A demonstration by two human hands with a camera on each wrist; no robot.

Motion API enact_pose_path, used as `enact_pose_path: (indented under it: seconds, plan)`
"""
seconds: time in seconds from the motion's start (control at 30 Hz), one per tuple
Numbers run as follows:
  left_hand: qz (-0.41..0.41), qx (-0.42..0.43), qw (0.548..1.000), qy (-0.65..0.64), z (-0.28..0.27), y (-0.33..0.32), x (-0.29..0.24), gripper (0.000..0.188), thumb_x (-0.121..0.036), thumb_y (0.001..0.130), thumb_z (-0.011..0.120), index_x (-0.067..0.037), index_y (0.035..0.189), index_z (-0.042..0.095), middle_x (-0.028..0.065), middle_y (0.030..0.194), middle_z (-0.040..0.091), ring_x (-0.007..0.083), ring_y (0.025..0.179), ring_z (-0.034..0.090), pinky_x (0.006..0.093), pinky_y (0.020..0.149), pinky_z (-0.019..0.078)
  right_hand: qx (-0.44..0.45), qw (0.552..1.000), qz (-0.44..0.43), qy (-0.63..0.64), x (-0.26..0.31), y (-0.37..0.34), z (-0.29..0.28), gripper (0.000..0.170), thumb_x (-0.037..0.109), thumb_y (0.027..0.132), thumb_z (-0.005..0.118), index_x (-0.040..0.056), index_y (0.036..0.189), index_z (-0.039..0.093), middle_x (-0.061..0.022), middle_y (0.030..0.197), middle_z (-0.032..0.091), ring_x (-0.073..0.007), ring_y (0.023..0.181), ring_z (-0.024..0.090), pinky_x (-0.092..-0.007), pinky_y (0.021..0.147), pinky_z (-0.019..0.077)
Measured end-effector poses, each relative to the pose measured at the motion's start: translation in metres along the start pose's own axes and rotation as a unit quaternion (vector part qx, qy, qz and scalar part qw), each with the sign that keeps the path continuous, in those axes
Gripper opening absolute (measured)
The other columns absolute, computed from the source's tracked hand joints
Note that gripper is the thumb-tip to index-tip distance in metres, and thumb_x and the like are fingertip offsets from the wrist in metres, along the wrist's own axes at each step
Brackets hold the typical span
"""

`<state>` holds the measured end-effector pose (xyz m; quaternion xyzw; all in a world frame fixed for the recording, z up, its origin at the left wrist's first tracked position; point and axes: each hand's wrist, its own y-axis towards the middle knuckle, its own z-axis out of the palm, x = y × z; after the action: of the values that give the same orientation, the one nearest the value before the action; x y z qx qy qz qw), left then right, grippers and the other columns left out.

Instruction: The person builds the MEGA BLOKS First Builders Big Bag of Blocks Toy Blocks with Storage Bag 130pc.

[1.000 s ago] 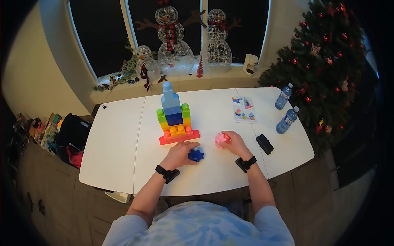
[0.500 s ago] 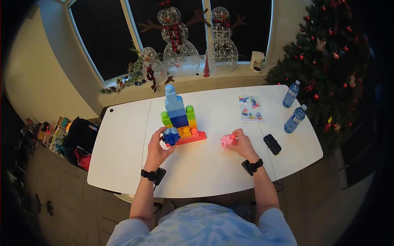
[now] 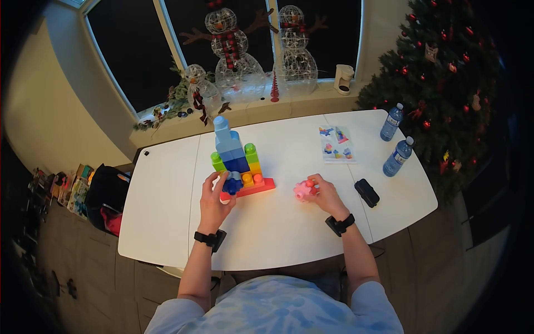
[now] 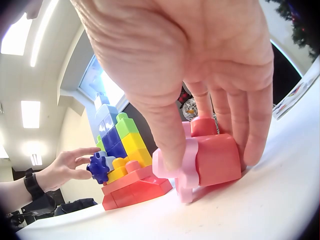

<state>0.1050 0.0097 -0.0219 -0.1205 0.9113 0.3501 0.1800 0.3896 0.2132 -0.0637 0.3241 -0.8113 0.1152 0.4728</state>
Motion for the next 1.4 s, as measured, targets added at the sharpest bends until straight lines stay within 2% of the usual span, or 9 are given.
enact_pose_path:
  seconds: [0.17,0.23,0.33,0.5,0.6,0.7,0.8,1.1,1.4]
  plan:
    - [-0.012,-0.004,1.0,0.023,-0.003,-0.002,-0.005,0.08,-0.01,0.065,0.089,-0.02,0.139,0.061,0.0136,0.14,0.049,0.0331,0.129,0.05,0.0439,0.102,0.05,0.001,1.0,0.02,-0.017,0.0,0.001,0.002,0.066,0.024,0.075,0.09,0.0037,0.124,0.05,-0.0127,0.107,0.071,-0.025,0.087,0.071,-0.0369,0.08,0.0567]
    - [-0.019,-0.001,1.0,0.021,-0.007,-0.003,-0.004,0.082,-0.012,0.064,0.091,-0.022,0.139,0.061,0.0137,0.138,0.049,0.0335,0.129,0.049,0.0451,0.103,0.0495,-0.016,1.0,-0.013,-0.007,0.007,0.0,0.0,0.067,0.02,0.076,0.089,0.0058,0.127,0.048,-0.014,0.11,0.071,-0.0258,0.087,0.071,-0.0374,0.079,0.0568]
    - [-0.029,0.015,0.999,0.036,-0.01,-0.003,-0.002,0.087,-0.015,0.061,0.093,-0.025,0.14,0.06,0.0138,0.133,0.051,0.0323,0.123,0.054,0.0431,0.1,0.0512,-0.003,0.998,-0.055,0.042,0.02,0.003,-0.001,0.061,0.015,0.078,0.086,0.0069,0.125,0.049,-0.0133,0.11,0.071,-0.0261,0.092,0.071,-0.0373,0.079,0.0565]
    - [-0.069,0.096,0.992,-0.035,-0.019,-0.001,0.0,0.092,-0.018,0.062,0.094,-0.027,0.146,0.055,0.0126,0.128,0.053,0.03,0.108,0.063,0.0416,0.095,0.0548,0.039,0.986,-0.143,0.08,0.055,0.022,0.017,0.051,0.007,0.082,0.081,0.0073,0.124,0.053,-0.0109,0.114,0.069,-0.0261,0.101,0.069,-0.0376,0.084,0.0573]
    - [-0.059,0.066,0.996,-0.03,-0.017,-0.004,-0.001,0.093,-0.02,0.061,0.094,-0.027,0.145,0.055,0.0112,0.124,0.055,0.0291,0.098,0.064,0.0422,0.086,0.0555,0.051,0.982,-0.156,0.093,0.072,0.03,0.024,0.045,0.002,0.084,0.077,0.0061,0.124,0.057,-0.0102,0.118,0.068,-0.0272,0.103,0.068,-0.0388,0.089,0.0578]
    - [-0.09,0.102,0.99,-0.021,-0.022,-0.005,-0.004,0.097,-0.018,0.063,0.094,-0.028,0.15,0.05,0.012,0.129,0.053,0.0313,0.11,0.063,0.0421,0.095,0.0545,0.08,0.968,-0.218,0.099,0.093,0.048,0.044,0.043,-0.004,0.087,0.071,0.0035,0.127,0.058,-0.0115,0.121,0.068,-0.0269,0.11,0.067,-0.0371,0.094,0.0578]
    - [-0.075,0.105,0.992,-0.004,-0.023,-0.005,0.0,0.098,-0.017,0.063,0.093,-0.029,0.15,0.049,0.0126,0.131,0.054,0.0318,0.112,0.062,0.042,0.095,0.0543,0.073,0.963,-0.24,0.098,0.094,0.058,0.059,0.043,-0.002,0.086,0.071,0.003,0.127,0.057,-0.0133,0.117,0.068,-0.0296,0.101,0.069,-0.0376,0.088,0.0592]
    - [-0.078,0.097,0.992,-0.01,-0.017,-0.009,0.008,0.1,-0.013,0.063,0.092,-0.03,0.151,0.048,0.0134,0.125,0.059,0.0332,0.113,0.062,0.0433,0.095,0.054,0.043,0.963,-0.256,0.066,0.096,0.064,0.076,0.041,-0.003,0.087,0.068,0.0031,0.127,0.059,-0.014,0.118,0.067,-0.0337,0.099,0.07,-0.0382,0.086,0.0592]
    - [-0.073,0.097,0.992,-0.014,-0.021,-0.007,0.006,0.098,-0.012,0.063,0.092,-0.029,0.15,0.05,0.0126,0.124,0.06,0.033,0.113,0.063,0.0426,0.095,0.054,-0.008,0.954,-0.299,-0.006,0.1,0.064,0.078,0.032,-0.002,0.085,0.068,0.0042,0.117,0.068,-0.0115,0.109,0.065,-0.032,0.093,0.068,-0.0399,0.081,0.0578]
